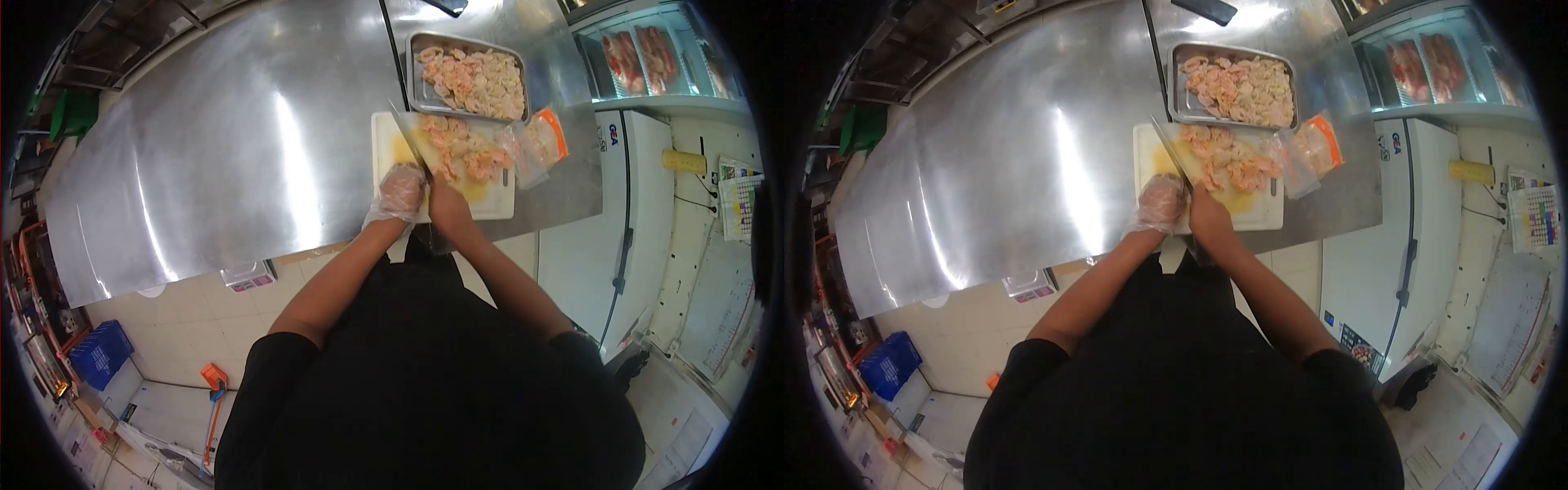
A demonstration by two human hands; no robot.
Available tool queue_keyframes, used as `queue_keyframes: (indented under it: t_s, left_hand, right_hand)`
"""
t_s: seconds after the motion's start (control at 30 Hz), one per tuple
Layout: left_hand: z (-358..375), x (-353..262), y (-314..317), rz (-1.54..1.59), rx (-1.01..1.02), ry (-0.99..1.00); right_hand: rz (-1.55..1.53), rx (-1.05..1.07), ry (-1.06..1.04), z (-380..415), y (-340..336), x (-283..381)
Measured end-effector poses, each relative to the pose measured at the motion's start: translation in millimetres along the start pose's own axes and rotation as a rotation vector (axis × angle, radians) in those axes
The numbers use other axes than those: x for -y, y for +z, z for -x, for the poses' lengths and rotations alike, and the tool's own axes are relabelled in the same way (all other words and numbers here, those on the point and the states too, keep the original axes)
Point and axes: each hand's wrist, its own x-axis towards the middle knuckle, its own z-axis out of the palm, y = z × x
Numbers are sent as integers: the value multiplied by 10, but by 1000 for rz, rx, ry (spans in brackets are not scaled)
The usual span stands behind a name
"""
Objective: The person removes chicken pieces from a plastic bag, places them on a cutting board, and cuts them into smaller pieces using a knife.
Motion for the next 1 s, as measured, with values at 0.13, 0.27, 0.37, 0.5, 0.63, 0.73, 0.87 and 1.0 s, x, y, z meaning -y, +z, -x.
queue_keyframes:
  t_s: [0.13,0.27,0.37,0.5,0.63,0.73,0.87,1.0]
  left_hand:
    - [-26,61,-20,68,-89,166]
    - [-23,153,-134,86,-10,107]
    - [24,219,-292,155,-33,-44]
    - [9,277,-442,261,42,-145]
    - [-160,-56,-458,492,48,-74]
    - [-245,-402,-575,617,32,-38]
    - [-253,-212,-261,181,43,-127]
    - [-89,10,-169,117,42,-248]
  right_hand:
    - [10,54,78,-221,-110,238]
    - [25,42,33,-116,-88,84]
    - [11,71,-2,309,-85,-236]
    - [-1,109,150,767,-306,-389]
    - [-12,-22,134,937,-367,-594]
    - [-54,-31,155,966,-510,-527]
    - [-229,-80,224,929,-696,-327]
    - [-275,-17,133,830,-516,-236]
